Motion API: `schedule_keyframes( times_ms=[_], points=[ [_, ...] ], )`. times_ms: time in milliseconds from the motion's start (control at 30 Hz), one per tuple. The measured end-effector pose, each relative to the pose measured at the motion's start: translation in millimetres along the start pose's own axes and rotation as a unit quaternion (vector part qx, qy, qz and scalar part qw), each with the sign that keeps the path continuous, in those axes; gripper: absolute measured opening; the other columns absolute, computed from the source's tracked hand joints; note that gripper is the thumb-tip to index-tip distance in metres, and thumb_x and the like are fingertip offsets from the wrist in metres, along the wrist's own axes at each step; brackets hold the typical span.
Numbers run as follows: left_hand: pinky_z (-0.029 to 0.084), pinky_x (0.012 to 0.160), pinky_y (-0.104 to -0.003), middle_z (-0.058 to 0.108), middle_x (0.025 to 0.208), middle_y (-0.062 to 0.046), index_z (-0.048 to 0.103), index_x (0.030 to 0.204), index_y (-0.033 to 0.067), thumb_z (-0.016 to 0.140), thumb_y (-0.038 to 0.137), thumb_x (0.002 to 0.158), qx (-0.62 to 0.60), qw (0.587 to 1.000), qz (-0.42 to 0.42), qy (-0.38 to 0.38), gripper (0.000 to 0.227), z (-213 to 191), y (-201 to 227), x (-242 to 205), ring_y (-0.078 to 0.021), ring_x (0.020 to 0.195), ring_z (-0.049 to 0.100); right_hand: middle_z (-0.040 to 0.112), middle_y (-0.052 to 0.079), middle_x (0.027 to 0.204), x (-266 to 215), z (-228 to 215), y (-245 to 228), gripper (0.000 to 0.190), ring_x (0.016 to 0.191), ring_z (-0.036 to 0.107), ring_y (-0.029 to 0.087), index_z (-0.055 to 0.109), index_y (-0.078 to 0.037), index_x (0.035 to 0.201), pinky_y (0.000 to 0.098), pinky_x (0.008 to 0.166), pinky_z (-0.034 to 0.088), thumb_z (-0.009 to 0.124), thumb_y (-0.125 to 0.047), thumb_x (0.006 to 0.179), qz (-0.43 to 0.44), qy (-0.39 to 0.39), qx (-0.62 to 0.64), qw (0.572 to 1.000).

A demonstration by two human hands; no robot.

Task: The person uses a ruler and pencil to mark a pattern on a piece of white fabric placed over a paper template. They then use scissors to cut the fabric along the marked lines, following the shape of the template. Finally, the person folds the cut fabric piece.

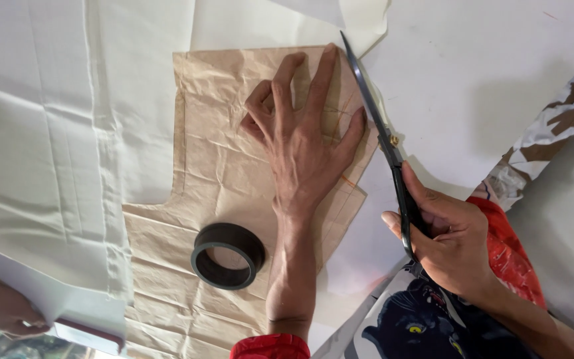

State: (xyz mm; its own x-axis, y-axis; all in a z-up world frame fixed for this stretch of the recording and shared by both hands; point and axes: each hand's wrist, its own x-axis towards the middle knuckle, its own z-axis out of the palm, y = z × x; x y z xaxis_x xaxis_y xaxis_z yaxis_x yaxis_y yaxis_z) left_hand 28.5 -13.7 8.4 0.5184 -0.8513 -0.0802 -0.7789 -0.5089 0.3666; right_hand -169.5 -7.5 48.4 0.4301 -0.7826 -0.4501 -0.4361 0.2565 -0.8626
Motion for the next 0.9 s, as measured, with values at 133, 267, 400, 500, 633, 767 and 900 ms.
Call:
schedule_keyframes(
  times_ms=[133,267,400,500,633,767,900],
  points=[
    [0.036,0.103,-0.045,0.048,0.15,0.004,0.052,0.15,0.0375,0.067,0.06,0.09,0.011,1.0,0.006,0.001,0.065,1,1,1,-0.0285,0.128,0.044,0.024,-0.008,0.07,-2,6,1,0.067,0.058,0.021,0.005,0.052,-0.002,0.148,0.0219,0.05,0.019,0.076,-0.004,0.087,-0.006,0.011,0.014,1.0],
    [0.036,0.102,-0.046,0.048,0.151,0.003,0.049,0.152,0.0385,0.066,0.06,0.092,-0.009,1.0,-0.003,-0.002,0.065,2,2,1,-0.0287,0.125,0.041,0.024,-0.007,0.071,-3,11,0,0.067,0.06,0.022,0.005,0.053,-0.003,0.148,0.0238,0.051,0.019,0.076,-0.001,0.085,0.017,0.018,0.057,0.998],
    [0.034,0.105,-0.047,0.045,0.152,0.001,0.049,0.152,0.0376,0.061,0.058,0.095,-0.014,1.0,-0.005,-0.007,0.061,1,3,0,-0.029,0.125,0.039,0.027,-0.007,0.071,-6,14,5,0.068,0.061,0.025,0.006,0.055,-0.003,0.146,0.0234,0.052,0.025,0.076,0.002,0.082,0.066,0.025,0.115,0.991],
    [0.034,0.106,-0.047,0.045,0.154,0.001,0.048,0.152,0.0377,0.056,0.06,0.098,-0.022,1.0,-0.006,-0.011,0.059,3,1,0,-0.0293,0.126,0.039,0.029,-0.008,0.072,-5,14,-2,0.065,0.061,0.025,0.005,0.058,-0.006,0.145,0.0217,0.05,0.025,0.076,0.002,0.082,0.091,0.023,0.12,0.988],
    [0.035,0.105,-0.047,0.046,0.153,0.001,0.05,0.151,0.0381,0.057,0.055,0.101,-0.012,1.0,-0.01,-0.011,0.053,1,4,0,-0.0298,0.124,0.039,0.031,-0.008,0.078,-8,16,0,0.067,0.064,0.026,0.006,0.058,-0.003,0.144,0.0226,0.052,0.026,0.077,0.005,0.081,0.099,0.03,0.142,0.984],
    [0.035,0.102,-0.046,0.047,0.152,0.001,0.054,0.149,0.0351,0.047,0.039,0.106,-0.009,1.0,-0.008,0.005,0.044,1,7,1,-0.0285,0.122,0.04,0.032,-0.007,0.077,-10,18,0,0.067,0.067,0.026,0.01,0.056,-0.002,0.146,0.0226,0.083,0.048,0.07,0.012,0.082,0.119,0.021,0.226,0.967],
    [0.034,0.103,-0.047,0.047,0.152,0.0,0.054,0.149,0.0345,0.045,0.039,0.107,-0.013,1.0,-0.004,0.009,0.043,0,8,1,-0.03,0.122,0.039,0.029,-0.008,0.073,-10,18,-3,0.068,0.063,0.025,0.009,0.056,-0.006,0.146,0.0245,0.053,0.028,0.074,0.007,0.082,0.116,0.019,0.184,0.976]
  ],
)
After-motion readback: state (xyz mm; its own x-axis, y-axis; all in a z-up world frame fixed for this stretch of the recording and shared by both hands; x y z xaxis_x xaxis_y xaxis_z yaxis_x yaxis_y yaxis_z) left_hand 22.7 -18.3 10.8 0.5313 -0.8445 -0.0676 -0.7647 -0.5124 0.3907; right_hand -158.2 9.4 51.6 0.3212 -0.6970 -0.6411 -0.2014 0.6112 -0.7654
